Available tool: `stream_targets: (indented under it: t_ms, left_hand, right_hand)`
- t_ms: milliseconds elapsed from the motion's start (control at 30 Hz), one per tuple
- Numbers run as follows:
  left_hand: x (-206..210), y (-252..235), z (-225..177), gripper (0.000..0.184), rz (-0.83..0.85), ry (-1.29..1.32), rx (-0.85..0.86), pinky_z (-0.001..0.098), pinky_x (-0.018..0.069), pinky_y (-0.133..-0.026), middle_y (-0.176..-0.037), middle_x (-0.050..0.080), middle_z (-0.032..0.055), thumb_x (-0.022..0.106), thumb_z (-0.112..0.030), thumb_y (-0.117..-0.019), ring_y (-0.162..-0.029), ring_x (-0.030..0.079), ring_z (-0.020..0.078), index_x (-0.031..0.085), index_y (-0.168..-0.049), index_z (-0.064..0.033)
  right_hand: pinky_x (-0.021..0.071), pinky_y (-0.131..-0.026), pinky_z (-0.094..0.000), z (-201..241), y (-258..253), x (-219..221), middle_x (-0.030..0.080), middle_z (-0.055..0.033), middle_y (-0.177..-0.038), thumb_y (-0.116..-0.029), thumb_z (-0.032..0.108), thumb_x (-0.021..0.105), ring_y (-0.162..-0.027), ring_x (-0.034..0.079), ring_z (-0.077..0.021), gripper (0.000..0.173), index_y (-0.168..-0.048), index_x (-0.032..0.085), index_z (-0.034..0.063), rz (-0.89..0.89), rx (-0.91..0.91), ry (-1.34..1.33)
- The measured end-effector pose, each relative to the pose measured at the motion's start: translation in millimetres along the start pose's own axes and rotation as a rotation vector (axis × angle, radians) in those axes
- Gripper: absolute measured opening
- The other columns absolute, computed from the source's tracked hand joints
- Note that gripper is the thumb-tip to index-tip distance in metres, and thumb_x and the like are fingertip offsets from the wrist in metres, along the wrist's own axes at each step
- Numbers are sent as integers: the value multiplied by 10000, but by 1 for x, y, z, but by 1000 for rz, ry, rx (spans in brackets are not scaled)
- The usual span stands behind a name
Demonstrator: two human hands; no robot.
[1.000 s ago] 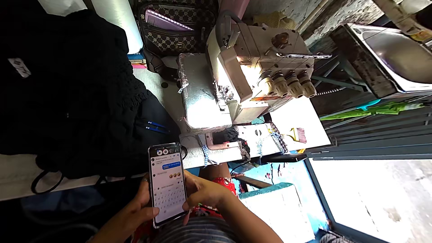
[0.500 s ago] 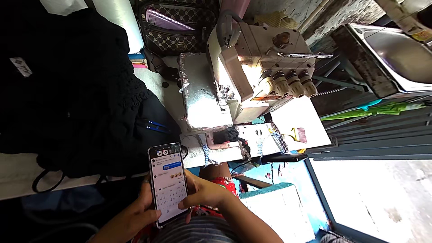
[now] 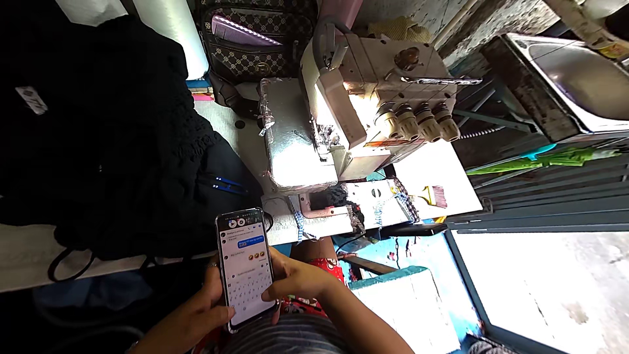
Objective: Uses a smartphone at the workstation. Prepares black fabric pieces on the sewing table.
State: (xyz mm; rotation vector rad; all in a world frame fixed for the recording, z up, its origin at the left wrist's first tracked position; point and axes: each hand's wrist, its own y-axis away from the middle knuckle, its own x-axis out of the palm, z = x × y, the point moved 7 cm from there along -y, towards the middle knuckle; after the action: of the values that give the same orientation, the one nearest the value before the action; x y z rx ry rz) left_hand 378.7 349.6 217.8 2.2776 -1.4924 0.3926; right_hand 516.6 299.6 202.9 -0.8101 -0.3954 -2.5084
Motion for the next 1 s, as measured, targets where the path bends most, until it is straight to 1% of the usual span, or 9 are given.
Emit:
stream_targets:
  t_ms: [267, 333, 433, 500, 567, 600, 700, 867, 1000]
  left_hand:
    - [2, -1, -2, 803, 8, 16, 14, 336, 492, -1111, -1498, 524, -71, 602, -78, -951, -1330, 565, 114, 92, -1553, -225]
    - [3, -1, -3, 846, -20, -8, -10, 327, 506, -1098, -1494, 521, -75, 618, -66, -930, -1317, 574, 102, 58, -1549, -203]
    - [6, -2, -2, 877, -67, -59, -45, 293, 512, -1088, -1492, 502, -90, 628, -61, -908, -1306, 570, 60, 27, -1536, -178]
    - [6, -2, 0, 904, -82, -86, -55, 293, 509, -1094, -1502, 485, -66, 631, -61, -897, -1315, 561, 57, -2, -1538, -140]
    - [5, -2, 1, 928, -97, -116, -78, 289, 509, -1094, -1509, 466, -61, 619, -64, -894, -1319, 553, 49, -43, -1543, -121]
    - [4, -1, 2, 917, -100, -112, -78, 288, 506, -1096, -1509, 475, -72, 618, -61, -900, -1317, 555, 47, -29, -1546, -137]
    - [3, -1, 1, 855, -88, -57, -53, 300, 510, -1090, -1490, 508, -88, 600, -47, -911, -1305, 572, 65, 38, -1541, -178]
    - [-2, 1, 3, 875, -74, 5, -27, 313, 530, -1068, -1471, 541, -83, 618, -45, -899, -1280, 601, 93, 51, -1550, -190]
    - [-1, 2, 3, 869, -43, 44, -11, 319, 521, -1078, -1491, 524, -94, 630, -73, -912, -1302, 585, 100, 67, -1557, -219]
  right_hand:
    - [614, -646, -286, 0, 0, -1, 624, 5, -1224, -978, 5, 435, -990, 701, -103, 555, -1469, 221, 151, -30, 29, -11]
    - [616, -643, -288, 0, -1, -1, 624, -8, -1246, -949, -4, 505, -1012, 703, -117, 606, -1461, 215, 139, -39, 18, 15]
    - [607, -606, -258, 3, -4, -1, 647, -34, -1214, -885, -31, 650, -954, 719, -108, 721, -1449, 216, 87, -120, -23, 107]
    - [606, -626, -249, 5, -6, -1, 656, -40, -1190, -856, -32, 693, -953, 717, -97, 741, -1432, 238, 67, -198, -19, 150]
    - [612, -695, -261, 6, -5, -2, 643, -61, -1214, -856, -27, 705, -994, 707, -100, 763, -1456, 237, 34, -235, -9, 183]
    - [611, -662, -258, 6, -5, -1, 646, -65, -1213, -855, -25, 711, -976, 713, -105, 766, -1455, 238, 36, -232, -5, 192]
    - [615, -623, -268, 4, -3, 1, 638, -63, -1237, -860, -66, 688, -975, 721, -128, 779, -1460, 209, 69, -147, 6, 159]
    - [630, -714, -283, 3, 0, 3, 615, -43, -1279, -899, -84, 625, -1056, 705, -129, 754, -1475, 169, 87, -1, -3, 104]
    - [621, -741, -316, 1, 4, 3, 580, -38, -1329, -910, -45, 542, -1125, 673, -145, 713, -1487, 148, 102, 86, -22, 48]
